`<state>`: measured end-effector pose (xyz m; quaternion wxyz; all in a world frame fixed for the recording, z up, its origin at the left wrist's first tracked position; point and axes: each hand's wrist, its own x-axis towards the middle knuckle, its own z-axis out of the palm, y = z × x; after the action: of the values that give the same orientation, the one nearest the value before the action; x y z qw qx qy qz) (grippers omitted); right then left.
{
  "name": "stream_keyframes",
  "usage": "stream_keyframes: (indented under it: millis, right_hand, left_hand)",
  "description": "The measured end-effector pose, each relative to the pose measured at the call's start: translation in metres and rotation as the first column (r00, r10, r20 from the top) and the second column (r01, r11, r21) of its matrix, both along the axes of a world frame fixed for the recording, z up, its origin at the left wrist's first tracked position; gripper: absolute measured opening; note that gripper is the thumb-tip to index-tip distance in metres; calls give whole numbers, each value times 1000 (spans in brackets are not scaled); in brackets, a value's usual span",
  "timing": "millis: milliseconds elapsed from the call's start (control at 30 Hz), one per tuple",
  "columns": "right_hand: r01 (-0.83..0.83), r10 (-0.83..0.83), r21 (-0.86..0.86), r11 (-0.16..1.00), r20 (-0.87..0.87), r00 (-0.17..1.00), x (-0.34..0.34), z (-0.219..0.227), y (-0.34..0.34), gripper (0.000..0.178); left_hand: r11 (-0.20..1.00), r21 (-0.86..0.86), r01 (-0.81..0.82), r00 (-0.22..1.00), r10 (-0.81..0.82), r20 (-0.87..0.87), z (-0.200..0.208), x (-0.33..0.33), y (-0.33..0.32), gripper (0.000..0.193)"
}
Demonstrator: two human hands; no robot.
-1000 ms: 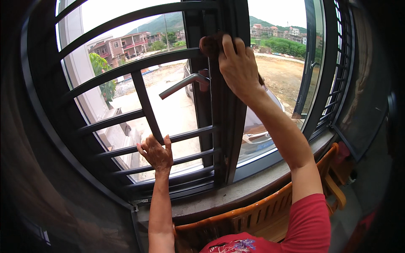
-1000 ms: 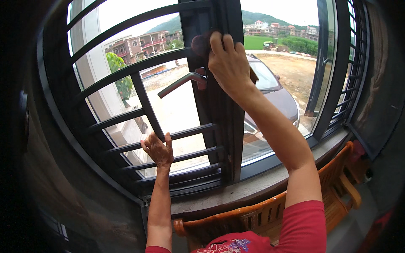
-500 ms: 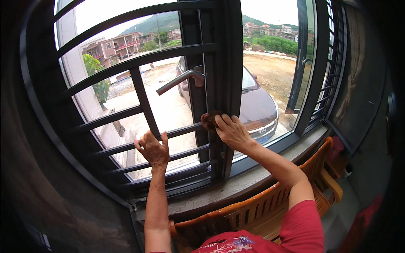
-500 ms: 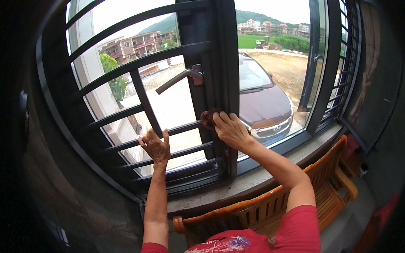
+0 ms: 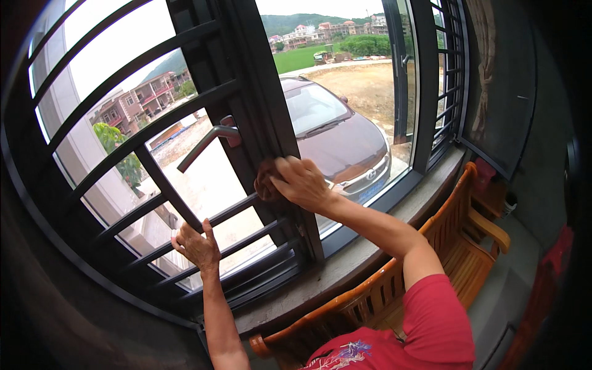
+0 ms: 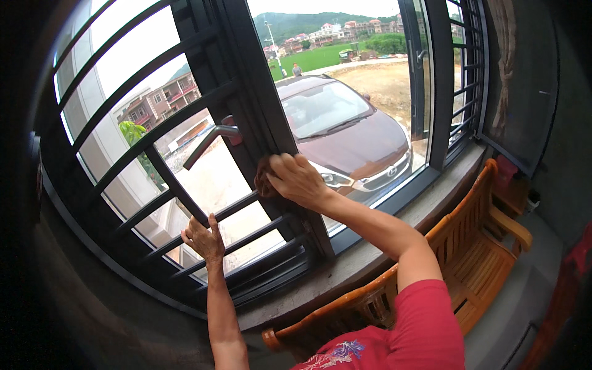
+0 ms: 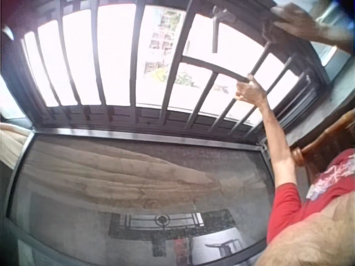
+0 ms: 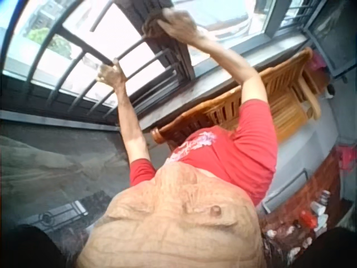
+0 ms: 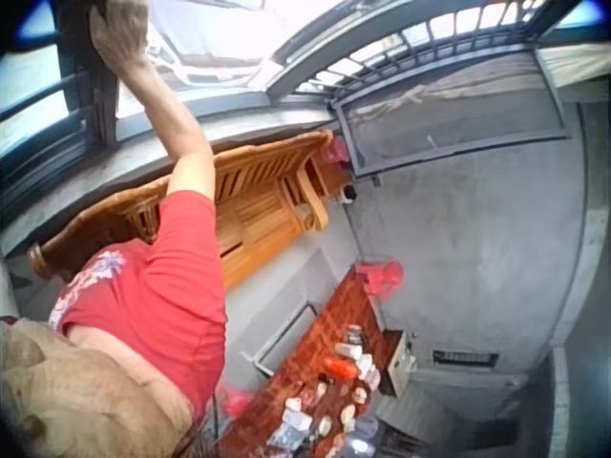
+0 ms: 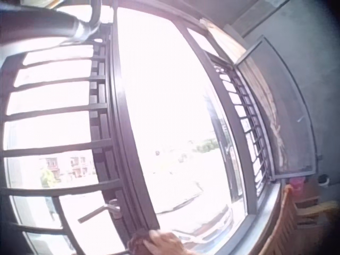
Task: The person wipes the interior window frame and glass with a cloth, moving methodically across the frame and panes. The person also wipes the adjacent curtain and window sill.
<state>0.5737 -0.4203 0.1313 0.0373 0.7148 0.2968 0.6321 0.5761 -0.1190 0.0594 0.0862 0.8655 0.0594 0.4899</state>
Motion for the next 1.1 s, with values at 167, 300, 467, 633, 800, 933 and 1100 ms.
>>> stream_keyframes:
  millis: [167, 300, 467, 633, 800, 933, 1100]
  right_hand:
    - [-114, 165, 278, 954, -169, 972, 26, -21, -22, 37]
    - [-224, 209, 467, 855, 83, 974, 46, 24, -2, 51]
    - [-302, 102, 594, 746, 347, 933, 57, 156, 14, 61]
    - [-230, 0, 569, 789, 375, 927, 60, 185, 17, 52]
    - [-189, -77, 672, 716, 345, 935, 53, 123, 27, 31]
    - [-300, 505, 835, 461, 32, 863, 26, 68, 27, 18]
    - [-203, 416, 865, 459, -7, 909, 15, -6, 30, 17]
  left_hand:
    - [1000, -28, 10, 999, -8, 41, 3, 5, -16, 40]
    - [997, -71, -17, 999, 14, -38, 0, 7, -10, 44]
    - [998, -44, -35, 999, 35, 6, -3, 8, -5, 41]
    - [999, -18, -36, 997, 37, 68, -4, 11, -11, 38]
    - [999, -25, -29, 997, 31, 65, -6, 12, -8, 37]
    - [999, 16, -43, 990, 40, 134, -6, 14, -5, 35]
    - [1000, -5, -20, 993, 20, 118, -4, 12, -9, 37]
